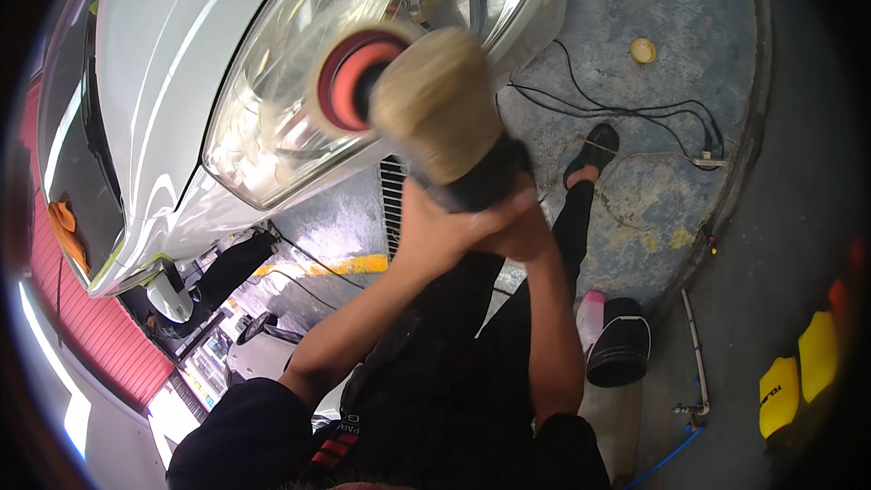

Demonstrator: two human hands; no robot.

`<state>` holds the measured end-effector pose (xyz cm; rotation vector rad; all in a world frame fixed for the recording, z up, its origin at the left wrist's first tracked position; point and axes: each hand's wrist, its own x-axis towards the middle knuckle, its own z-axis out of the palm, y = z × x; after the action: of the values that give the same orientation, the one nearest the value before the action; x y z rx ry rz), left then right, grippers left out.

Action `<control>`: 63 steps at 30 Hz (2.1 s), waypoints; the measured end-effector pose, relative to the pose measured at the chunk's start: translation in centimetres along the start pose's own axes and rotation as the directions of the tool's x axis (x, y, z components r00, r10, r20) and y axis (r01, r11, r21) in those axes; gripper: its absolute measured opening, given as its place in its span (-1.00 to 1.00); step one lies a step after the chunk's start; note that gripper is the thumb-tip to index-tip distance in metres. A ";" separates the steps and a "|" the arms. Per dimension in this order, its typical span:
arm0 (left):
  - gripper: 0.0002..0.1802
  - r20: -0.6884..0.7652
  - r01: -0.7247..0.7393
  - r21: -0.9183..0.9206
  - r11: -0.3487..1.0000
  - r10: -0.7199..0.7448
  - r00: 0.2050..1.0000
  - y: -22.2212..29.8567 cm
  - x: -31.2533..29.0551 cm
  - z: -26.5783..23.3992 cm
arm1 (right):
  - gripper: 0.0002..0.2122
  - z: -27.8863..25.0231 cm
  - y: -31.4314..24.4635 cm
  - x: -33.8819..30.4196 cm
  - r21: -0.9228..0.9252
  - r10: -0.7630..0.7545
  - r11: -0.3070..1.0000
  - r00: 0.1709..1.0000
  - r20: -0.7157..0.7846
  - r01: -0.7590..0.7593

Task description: The person uses a handheld electric polisher with a buffing pad to polish the front headlight of a white car. They move the tool across the headlight surface in circular motions, occasionally pausing to touch the surface.

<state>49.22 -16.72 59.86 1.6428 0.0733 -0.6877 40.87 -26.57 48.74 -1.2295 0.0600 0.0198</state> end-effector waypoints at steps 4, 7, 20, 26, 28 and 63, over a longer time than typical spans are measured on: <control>-0.38 -0.036 0.034 0.196 0.980 -0.028 0.999 -2.1 -4.0 -4.9 | -0.24 4.0 -1.1 0.3 0.101 0.153 0.983 0.987 0.040 -0.156; -0.43 -0.012 -0.054 0.017 0.998 0.054 0.998 -2.5 -4.4 -5.8 | -0.17 5.1 -1.8 0.9 -0.019 0.163 0.987 0.983 0.084 -0.162; -0.23 -0.065 0.134 0.127 0.983 -0.126 0.990 1.6 -0.8 -1.0 | -0.37 1.9 -1.1 0.7 0.085 0.112 0.991 0.991 -0.073 -0.106; -0.45 -0.030 0.065 0.182 0.981 -0.060 0.998 -0.5 -3.6 -5.1 | -0.26 4.6 -2.1 0.9 0.025 0.166 0.986 0.986 0.018 -0.167; -0.38 0.019 0.004 0.120 0.993 -0.007 1.000 -0.5 -3.9 -6.2 | -0.30 5.7 -2.8 1.4 0.131 0.180 0.976 0.984 -0.020 -0.176; -0.23 0.098 -0.128 -0.142 0.982 0.142 0.985 -4.1 -4.7 -8.6 | -0.44 7.2 -0.1 0.7 -0.088 0.101 0.991 0.995 0.008 -0.100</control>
<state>46.99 -6.37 58.68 1.4639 -0.0682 -0.6523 41.85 -19.87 51.22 -1.3127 0.1114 0.1190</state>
